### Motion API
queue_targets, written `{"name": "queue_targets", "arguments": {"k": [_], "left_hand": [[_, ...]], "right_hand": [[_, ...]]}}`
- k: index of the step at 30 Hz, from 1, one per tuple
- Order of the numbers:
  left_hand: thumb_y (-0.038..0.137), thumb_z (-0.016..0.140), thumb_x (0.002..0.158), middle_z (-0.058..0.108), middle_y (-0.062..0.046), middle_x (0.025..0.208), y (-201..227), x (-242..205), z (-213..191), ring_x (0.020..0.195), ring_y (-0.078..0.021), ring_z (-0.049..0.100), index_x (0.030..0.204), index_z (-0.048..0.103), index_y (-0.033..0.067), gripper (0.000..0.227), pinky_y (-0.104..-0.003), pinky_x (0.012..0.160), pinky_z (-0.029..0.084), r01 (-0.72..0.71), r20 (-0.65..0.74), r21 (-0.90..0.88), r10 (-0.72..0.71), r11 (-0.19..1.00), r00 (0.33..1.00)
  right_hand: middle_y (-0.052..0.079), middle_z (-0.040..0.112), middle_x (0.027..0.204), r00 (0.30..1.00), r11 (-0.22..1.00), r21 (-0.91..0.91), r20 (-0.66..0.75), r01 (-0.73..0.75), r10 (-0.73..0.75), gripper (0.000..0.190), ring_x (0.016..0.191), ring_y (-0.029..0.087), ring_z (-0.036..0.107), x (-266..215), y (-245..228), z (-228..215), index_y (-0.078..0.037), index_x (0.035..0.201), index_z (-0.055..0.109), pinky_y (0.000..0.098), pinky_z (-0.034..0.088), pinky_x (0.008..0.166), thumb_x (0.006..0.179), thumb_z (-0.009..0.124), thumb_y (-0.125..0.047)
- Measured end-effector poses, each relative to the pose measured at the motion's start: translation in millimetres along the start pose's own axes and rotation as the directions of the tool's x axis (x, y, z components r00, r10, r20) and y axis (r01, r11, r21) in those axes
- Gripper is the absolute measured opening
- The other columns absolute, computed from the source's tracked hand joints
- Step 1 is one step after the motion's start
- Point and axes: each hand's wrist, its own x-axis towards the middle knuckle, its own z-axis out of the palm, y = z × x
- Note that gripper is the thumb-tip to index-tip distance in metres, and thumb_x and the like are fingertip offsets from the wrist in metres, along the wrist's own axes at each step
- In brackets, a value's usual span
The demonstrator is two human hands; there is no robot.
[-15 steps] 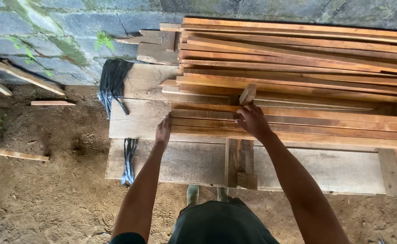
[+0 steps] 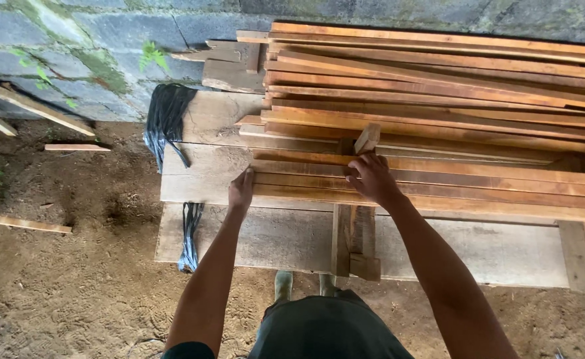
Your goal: Bundling multiple long wooden planks together using flexible black rubber straps.
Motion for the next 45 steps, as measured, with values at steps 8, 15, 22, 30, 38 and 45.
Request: {"name": "queue_targets", "arguments": {"k": [8, 15, 22, 30, 38, 45], "left_hand": [[0.054, 0.051, 0.098, 0.067, -0.018, 0.133, -1.5, 20.1, 3.1, 0.126, -0.0446, 0.059, 0.143, 0.063, 0.0255, 0.055, -0.055, 0.108, 0.045, -0.021, 0.013, -0.064, 0.022, 0.998, 1.000], [0.057, 0.040, 0.102, 0.061, -0.021, 0.143, 15.5, 33.1, 9.4, 0.133, -0.0481, 0.052, 0.150, 0.056, 0.0216, 0.062, -0.057, 0.114, 0.039, -0.048, 0.068, -0.088, 0.054, 0.995, 0.996], [0.061, 0.042, 0.098, 0.072, -0.019, 0.123, 34.4, 12.3, 0.0, 0.118, -0.0446, 0.064, 0.148, 0.055, 0.0405, 0.055, -0.057, 0.101, 0.050, -0.069, 0.091, 0.167, 0.055, 0.983, 0.994], [0.004, 0.075, 0.085, 0.023, -0.023, 0.170, -9.7, 56.2, 33.2, 0.154, -0.0442, 0.023, 0.164, 0.027, 0.0037, 0.092, -0.059, 0.123, 0.032, -0.446, 0.172, 0.644, 0.450, 0.622, 0.876], [0.052, 0.067, 0.070, 0.053, -0.021, 0.150, 38.5, 4.0, 64.3, 0.140, -0.0380, 0.050, 0.149, 0.051, 0.0024, 0.095, -0.052, 0.121, 0.030, -0.833, 0.320, 0.553, 0.930, -0.029, 0.180], [0.091, 0.072, 0.036, 0.035, -0.027, 0.162, 40.1, -4.2, 59.4, 0.151, -0.0389, 0.036, 0.156, 0.034, -0.0038, 0.157, -0.050, 0.129, 0.022, -0.786, 0.513, 0.614, 0.792, -0.068, 0.332]], "right_hand": [[0.010, 0.068, 0.107, 0.998, 0.978, 0.203, -0.044, -0.043, 0.053, 0.045, 0.111, 0.032, 0.065, 0.0, 9.6, -9.9, -0.017, 0.120, 0.070, 0.0494, 0.046, 0.101, 0.088, 0.071, -0.048], [0.016, 0.064, 0.103, 0.934, 0.976, 0.175, -0.306, -0.132, 0.182, 0.044, 0.107, 0.038, 0.064, -11.4, 31.6, 15.0, -0.012, 0.115, 0.068, 0.0524, 0.048, 0.100, 0.084, 0.077, -0.042], [0.020, 0.062, 0.121, 0.922, 0.987, -0.061, -0.369, -0.147, 0.115, 0.063, 0.128, 0.039, 0.059, -17.7, 44.4, 42.8, -0.004, 0.127, 0.062, 0.0552, 0.039, 0.116, 0.099, 0.057, -0.061], [0.030, 0.053, 0.148, 0.942, 0.984, -0.134, -0.329, -0.117, 0.068, 0.074, 0.143, 0.044, 0.046, -40.7, 16.0, 15.4, 0.003, 0.150, 0.048, 0.0549, 0.035, 0.119, 0.101, 0.056, -0.052], [0.024, 0.044, 0.159, 0.937, 0.968, -0.249, -0.332, 0.028, -0.112, 0.117, 0.149, 0.038, 0.041, -72.8, 11.6, 4.4, -0.002, 0.157, 0.042, 0.0525, 0.025, 0.126, 0.074, 0.058, -0.083], [0.024, 0.056, 0.151, 0.844, 0.933, -0.358, -0.493, 0.026, -0.213, 0.118, 0.140, 0.037, 0.054, -64.1, 5.2, 1.0, -0.002, 0.148, 0.055, 0.0529, 0.037, 0.121, 0.059, 0.070, -0.078]]}}
